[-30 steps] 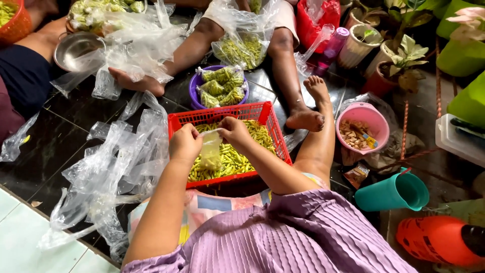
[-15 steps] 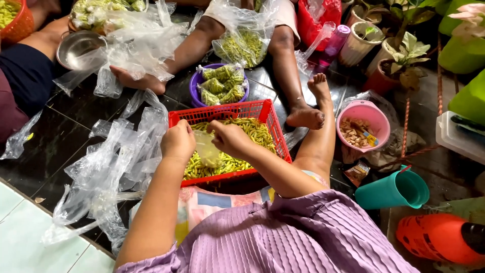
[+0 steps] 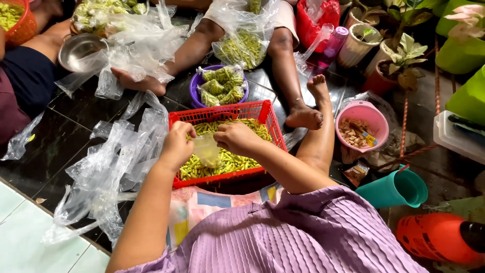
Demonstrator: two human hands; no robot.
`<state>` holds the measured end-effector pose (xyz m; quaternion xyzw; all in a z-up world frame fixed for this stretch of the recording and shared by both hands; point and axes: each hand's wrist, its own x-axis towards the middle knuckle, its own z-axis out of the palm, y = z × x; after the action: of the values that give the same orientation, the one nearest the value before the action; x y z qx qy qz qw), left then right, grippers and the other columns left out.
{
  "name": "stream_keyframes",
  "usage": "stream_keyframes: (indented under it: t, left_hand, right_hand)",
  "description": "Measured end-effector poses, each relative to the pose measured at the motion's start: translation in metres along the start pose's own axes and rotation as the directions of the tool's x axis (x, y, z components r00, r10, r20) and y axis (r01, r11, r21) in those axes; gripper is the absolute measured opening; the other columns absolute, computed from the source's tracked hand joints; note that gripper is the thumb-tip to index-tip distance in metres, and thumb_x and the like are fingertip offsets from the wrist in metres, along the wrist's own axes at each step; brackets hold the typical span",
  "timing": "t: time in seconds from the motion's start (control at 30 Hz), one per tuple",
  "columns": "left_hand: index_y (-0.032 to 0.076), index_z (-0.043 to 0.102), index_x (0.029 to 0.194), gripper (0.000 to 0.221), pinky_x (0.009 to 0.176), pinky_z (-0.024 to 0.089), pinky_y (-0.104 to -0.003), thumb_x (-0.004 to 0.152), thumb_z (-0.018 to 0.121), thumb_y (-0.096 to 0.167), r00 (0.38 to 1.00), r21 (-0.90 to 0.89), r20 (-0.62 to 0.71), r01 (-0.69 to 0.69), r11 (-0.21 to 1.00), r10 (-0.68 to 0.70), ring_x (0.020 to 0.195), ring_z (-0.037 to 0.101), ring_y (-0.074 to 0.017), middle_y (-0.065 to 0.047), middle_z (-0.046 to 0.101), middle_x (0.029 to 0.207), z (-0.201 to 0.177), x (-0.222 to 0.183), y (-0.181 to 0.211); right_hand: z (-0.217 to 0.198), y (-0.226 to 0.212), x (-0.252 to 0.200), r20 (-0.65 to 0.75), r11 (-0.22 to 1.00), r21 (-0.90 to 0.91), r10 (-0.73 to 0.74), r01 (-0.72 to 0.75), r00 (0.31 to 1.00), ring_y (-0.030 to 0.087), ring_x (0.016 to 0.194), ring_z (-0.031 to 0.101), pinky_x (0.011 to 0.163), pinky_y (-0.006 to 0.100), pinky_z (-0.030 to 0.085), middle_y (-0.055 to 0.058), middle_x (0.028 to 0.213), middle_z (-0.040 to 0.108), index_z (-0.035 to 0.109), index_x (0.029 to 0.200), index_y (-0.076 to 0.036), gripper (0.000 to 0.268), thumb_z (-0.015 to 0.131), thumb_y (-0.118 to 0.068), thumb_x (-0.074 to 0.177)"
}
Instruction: A person is manually packaging small green peppers into plastic bags while sitting on the floor.
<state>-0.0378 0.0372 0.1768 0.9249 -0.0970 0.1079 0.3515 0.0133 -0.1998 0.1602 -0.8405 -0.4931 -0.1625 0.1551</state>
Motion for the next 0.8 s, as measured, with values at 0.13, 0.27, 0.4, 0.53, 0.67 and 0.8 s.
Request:
stream_keyframes:
  t: [0.13,0.27,0.4,0.53,0.67,0.8]
  left_hand:
    - [0.015,0.064,0.077,0.023,0.096,0.054,-0.046,0.075,0.050,-0.002,0.992,-0.081,0.020,-0.122,0.989,0.124,0.114,0.066,-0.0376,-0.006,0.063,0.118,0.018,0.000,-0.013]
    - [0.015,0.073,0.081,0.010,0.093,0.056,-0.049,0.076,0.068,0.022,0.986,0.050,0.098,-0.138,0.989,0.133,0.105,0.069,-0.0382,-0.006,0.062,0.129,-0.001,-0.012,0.006]
    - [0.017,0.071,0.075,0.018,0.087,0.060,-0.047,0.073,0.081,0.032,0.984,0.231,0.124,-0.152,0.961,0.126,0.106,0.071,-0.0349,0.003,0.062,0.131,-0.002,-0.011,-0.012]
    - [0.023,0.071,0.076,0.013,0.083,0.060,-0.040,0.078,0.077,0.033,0.973,0.308,0.083,-0.230,0.923,0.215,0.100,0.072,-0.0270,0.008,0.064,0.121,0.003,-0.005,-0.031]
    - [0.023,0.071,0.075,0.015,0.078,0.059,-0.038,0.084,0.072,0.035,0.965,0.326,0.052,-0.260,0.909,0.257,0.088,0.073,-0.0255,0.005,0.068,0.099,0.006,-0.001,-0.034]
    - [0.024,0.070,0.075,0.017,0.074,0.058,-0.038,0.084,0.071,0.039,0.972,0.400,0.043,-0.229,0.887,0.232,0.081,0.071,-0.0238,0.004,0.067,0.085,0.007,0.002,-0.042]
  right_hand:
    - [-0.001,-0.008,0.001,-0.091,0.999,0.026,-0.038,0.041,0.995,0.033,0.068,0.066,0.061,0.043,0.052,0.004,0.079,0.059,0.065,0.086,-0.018,0.013,0.073,-0.028,0.090]
    - [-0.002,-0.012,0.000,-0.164,0.995,0.092,-0.030,0.046,0.986,0.030,0.068,0.066,0.060,0.041,0.052,0.002,0.080,0.058,0.066,0.087,-0.018,0.014,0.071,-0.028,0.094]
    - [-0.001,-0.003,-0.003,-0.196,0.992,0.120,-0.004,0.028,0.981,0.031,0.067,0.065,0.059,0.042,0.052,0.004,0.082,0.059,0.068,0.091,-0.015,0.010,0.071,-0.023,0.095]
    - [-0.010,0.001,-0.001,-0.206,0.995,0.096,0.019,0.001,0.978,0.034,0.068,0.066,0.061,0.044,0.052,0.006,0.082,0.059,0.067,0.090,-0.015,0.009,0.071,-0.022,0.094]
    - [-0.019,-0.006,0.004,-0.191,0.986,0.164,0.022,0.010,0.981,0.029,0.073,0.067,0.065,0.038,0.054,0.001,0.086,0.060,0.067,0.091,-0.017,0.009,0.070,-0.023,0.096]
    - [-0.013,-0.018,0.002,-0.141,0.985,0.173,0.033,-0.009,0.989,0.031,0.075,0.068,0.065,0.044,0.052,0.001,0.089,0.062,0.067,0.089,-0.018,0.014,0.076,-0.029,0.090]
